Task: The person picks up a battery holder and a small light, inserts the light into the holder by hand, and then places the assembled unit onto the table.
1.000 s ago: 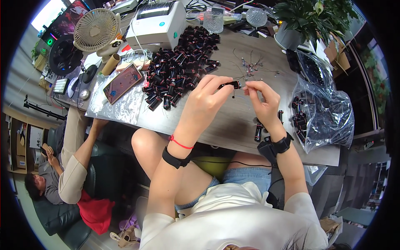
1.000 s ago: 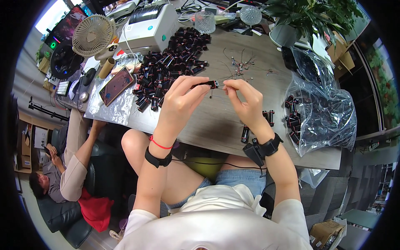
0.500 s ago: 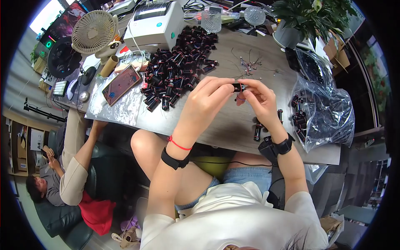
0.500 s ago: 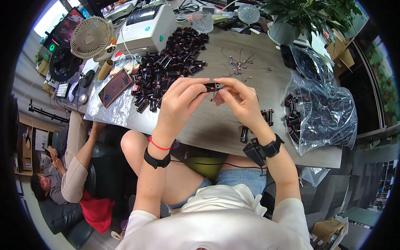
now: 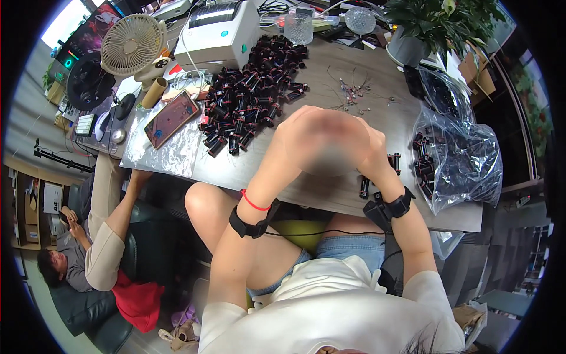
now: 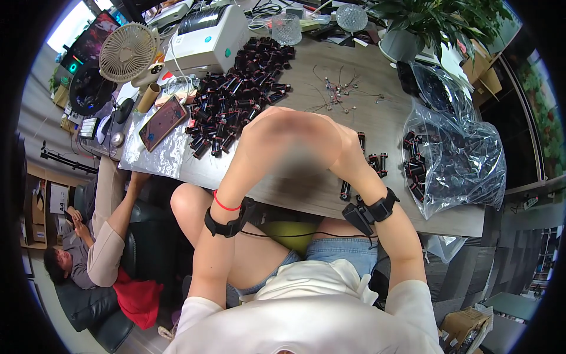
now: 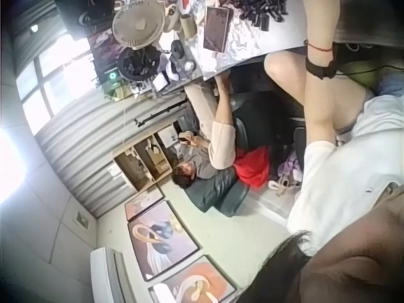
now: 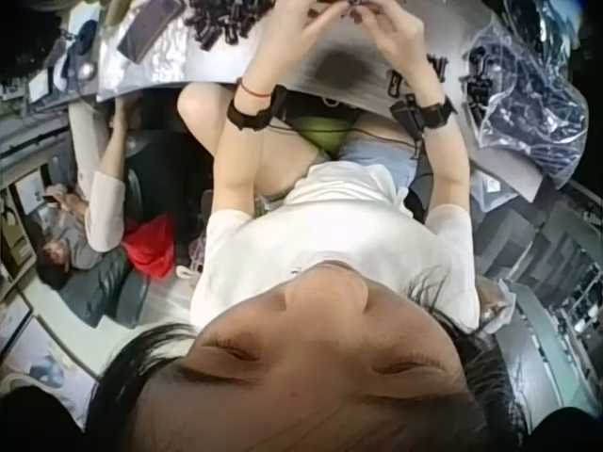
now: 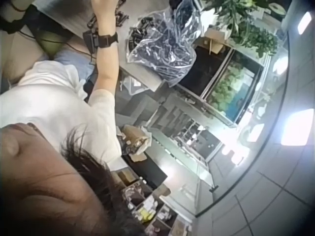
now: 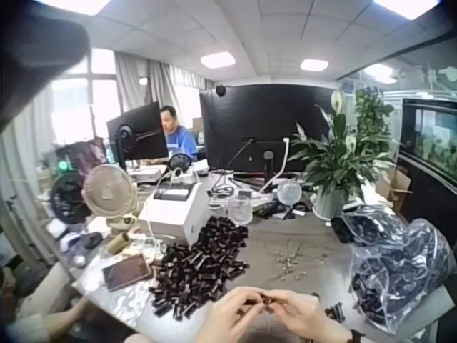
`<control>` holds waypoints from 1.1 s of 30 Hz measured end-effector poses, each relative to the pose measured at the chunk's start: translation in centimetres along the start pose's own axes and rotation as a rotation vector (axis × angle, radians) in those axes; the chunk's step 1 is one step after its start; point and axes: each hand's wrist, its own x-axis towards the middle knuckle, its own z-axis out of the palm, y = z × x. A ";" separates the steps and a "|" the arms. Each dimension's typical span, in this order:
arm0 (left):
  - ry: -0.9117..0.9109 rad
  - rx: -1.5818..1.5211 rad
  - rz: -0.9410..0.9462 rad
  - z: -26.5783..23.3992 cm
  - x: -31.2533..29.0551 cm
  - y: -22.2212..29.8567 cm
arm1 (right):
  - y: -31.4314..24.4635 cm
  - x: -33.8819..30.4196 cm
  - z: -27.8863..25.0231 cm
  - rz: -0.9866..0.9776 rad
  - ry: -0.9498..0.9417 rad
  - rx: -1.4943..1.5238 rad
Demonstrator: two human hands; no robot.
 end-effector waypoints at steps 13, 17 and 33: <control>0.018 0.139 0.043 0.2 0.1 -0.7 | -0.3 0.4 0.1 -0.145 0.114 -0.159; 0.060 0.202 0.143 0.7 -0.1 -1.0 | -0.2 0.0 0.5 -0.093 0.114 -0.211; 0.106 0.369 0.161 -0.2 0.4 -1.3 | 0.9 -0.3 1.2 0.195 0.145 0.259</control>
